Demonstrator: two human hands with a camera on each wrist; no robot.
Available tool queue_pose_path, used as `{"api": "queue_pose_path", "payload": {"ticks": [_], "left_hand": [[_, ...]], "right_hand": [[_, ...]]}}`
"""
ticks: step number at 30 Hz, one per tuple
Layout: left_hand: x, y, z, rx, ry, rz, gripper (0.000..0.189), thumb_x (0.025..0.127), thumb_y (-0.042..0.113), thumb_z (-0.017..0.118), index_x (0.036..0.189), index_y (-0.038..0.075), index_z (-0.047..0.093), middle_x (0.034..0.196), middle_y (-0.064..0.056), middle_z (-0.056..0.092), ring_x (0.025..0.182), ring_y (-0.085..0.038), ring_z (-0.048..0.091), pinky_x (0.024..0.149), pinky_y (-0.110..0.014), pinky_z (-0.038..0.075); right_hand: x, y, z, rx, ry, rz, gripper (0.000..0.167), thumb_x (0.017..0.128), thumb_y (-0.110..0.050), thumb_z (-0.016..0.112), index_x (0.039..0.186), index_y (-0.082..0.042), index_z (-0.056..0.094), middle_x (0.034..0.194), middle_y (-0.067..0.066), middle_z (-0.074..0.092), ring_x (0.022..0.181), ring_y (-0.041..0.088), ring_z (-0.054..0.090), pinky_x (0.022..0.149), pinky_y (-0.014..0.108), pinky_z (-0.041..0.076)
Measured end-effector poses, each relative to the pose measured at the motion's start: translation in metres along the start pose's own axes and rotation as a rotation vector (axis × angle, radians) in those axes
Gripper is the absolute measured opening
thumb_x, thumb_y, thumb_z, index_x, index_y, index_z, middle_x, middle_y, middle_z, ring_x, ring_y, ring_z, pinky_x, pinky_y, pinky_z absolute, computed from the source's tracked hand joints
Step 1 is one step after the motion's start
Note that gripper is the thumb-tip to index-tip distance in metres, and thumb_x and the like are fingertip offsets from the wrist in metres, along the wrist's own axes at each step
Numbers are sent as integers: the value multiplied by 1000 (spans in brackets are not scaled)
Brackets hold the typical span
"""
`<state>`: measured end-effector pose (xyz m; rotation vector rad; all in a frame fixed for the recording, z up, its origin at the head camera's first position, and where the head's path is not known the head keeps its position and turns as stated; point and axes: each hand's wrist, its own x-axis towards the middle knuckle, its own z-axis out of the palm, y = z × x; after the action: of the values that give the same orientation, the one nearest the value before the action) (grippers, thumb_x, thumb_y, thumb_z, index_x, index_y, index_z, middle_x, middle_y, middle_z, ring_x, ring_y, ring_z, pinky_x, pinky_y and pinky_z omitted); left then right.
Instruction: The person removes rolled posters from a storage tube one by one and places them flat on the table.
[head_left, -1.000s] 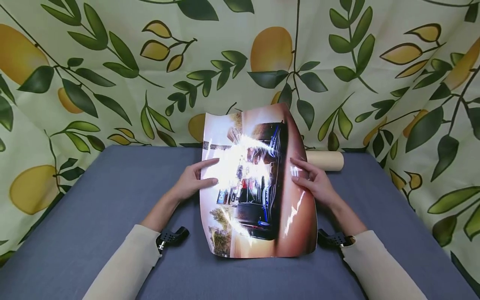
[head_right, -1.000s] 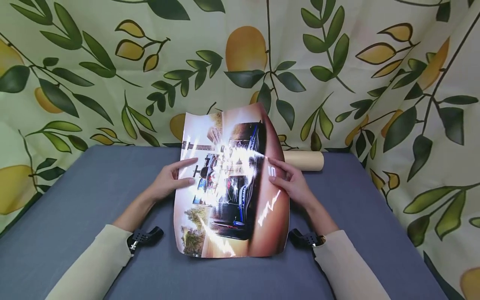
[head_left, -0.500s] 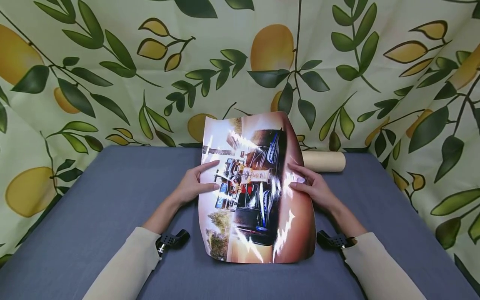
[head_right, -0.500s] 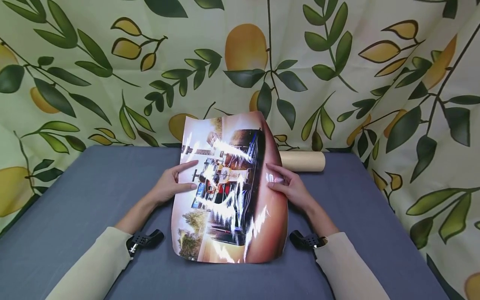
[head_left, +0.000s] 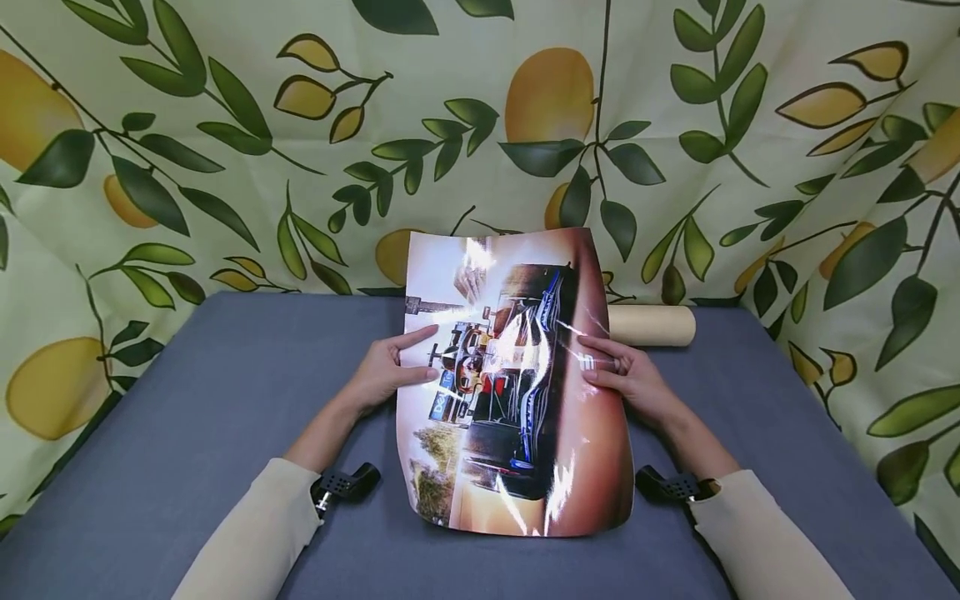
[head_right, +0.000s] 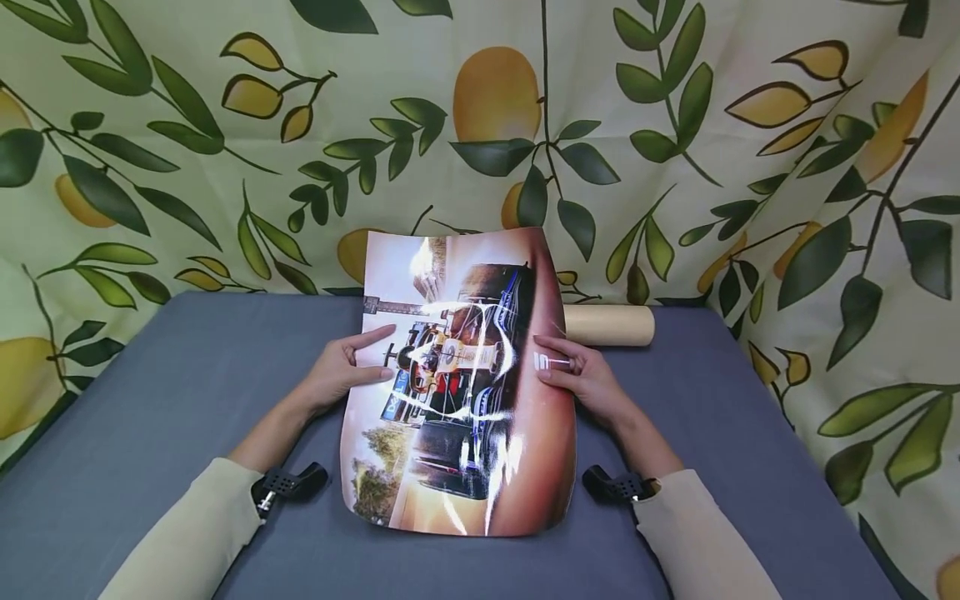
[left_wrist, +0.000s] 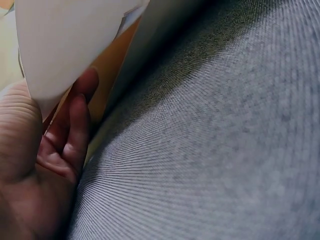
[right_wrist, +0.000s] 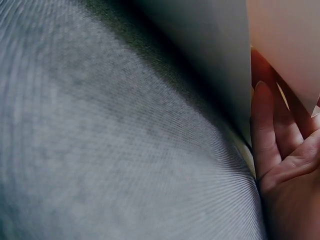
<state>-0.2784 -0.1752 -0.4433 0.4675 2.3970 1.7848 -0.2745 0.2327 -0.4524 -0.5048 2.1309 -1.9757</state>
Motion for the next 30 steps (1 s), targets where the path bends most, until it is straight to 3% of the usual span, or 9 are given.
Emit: {"api": "queue_pose_path", "payload": {"ticks": [4,6,8,11,14,19,23,26,30], "left_hand": [[1,0,0,-33,1,-4,68,85,10,80,147,14,53,57,14,64,37,-1,29,43,-18,33],[1,-1,0,-43,8,-5,66,85,10,80,146,13,54,91,10,79,38,-1,35,49,-16,41],[2,-2,0,-46,16,-8,65,85,10,81,145,12,56,115,11,76,39,0,39,56,-16,45],[1,-3,0,-41,18,-24,64,86,11,81,145,13,56,102,10,79,40,0,42,58,-17,47],[2,-2,0,-27,12,-29,66,86,11,80,146,15,55,58,14,66,38,-1,36,47,-19,39],[3,-2,1,-37,16,9,68,87,8,79,149,14,52,50,20,54,37,-2,26,41,-20,30],[4,-3,3,-57,17,29,69,86,8,80,148,15,52,93,4,78,38,-2,26,43,-19,33],[3,-4,2,-71,30,40,68,86,6,79,148,13,52,151,-3,55,39,-4,27,55,-14,41],[2,-4,2,-85,51,42,68,86,4,79,148,10,52,158,-10,46,38,-4,27,58,-13,43]], "right_hand": [[0,0,-1,22,-15,-12,50,94,4,65,139,-18,61,115,-21,73,92,-1,71,75,17,58],[-1,0,-1,36,-14,-21,49,95,4,64,137,-22,63,116,-21,73,92,-2,71,73,18,59],[-1,1,-2,41,-12,-27,49,95,4,63,134,-25,65,113,-20,74,89,-2,71,70,18,58],[-2,1,-2,43,-18,-28,49,95,5,62,132,-27,65,108,-17,76,84,-2,71,67,19,59],[-2,2,-2,35,-15,-30,50,95,4,63,138,-22,62,99,-13,78,78,-1,71,65,18,58],[-3,1,-4,-37,30,-81,51,94,3,65,143,-9,57,106,-17,75,85,-3,68,71,15,56],[-6,3,-5,-133,52,-129,39,93,4,65,132,2,64,109,-22,73,88,-3,64,74,14,53],[-6,3,-4,-205,24,-143,33,93,2,66,126,6,67,106,-21,73,87,-2,64,74,15,52],[-8,0,-4,-297,-38,-171,30,94,-2,66,123,6,68,112,-23,72,100,-5,65,85,12,50]]}}
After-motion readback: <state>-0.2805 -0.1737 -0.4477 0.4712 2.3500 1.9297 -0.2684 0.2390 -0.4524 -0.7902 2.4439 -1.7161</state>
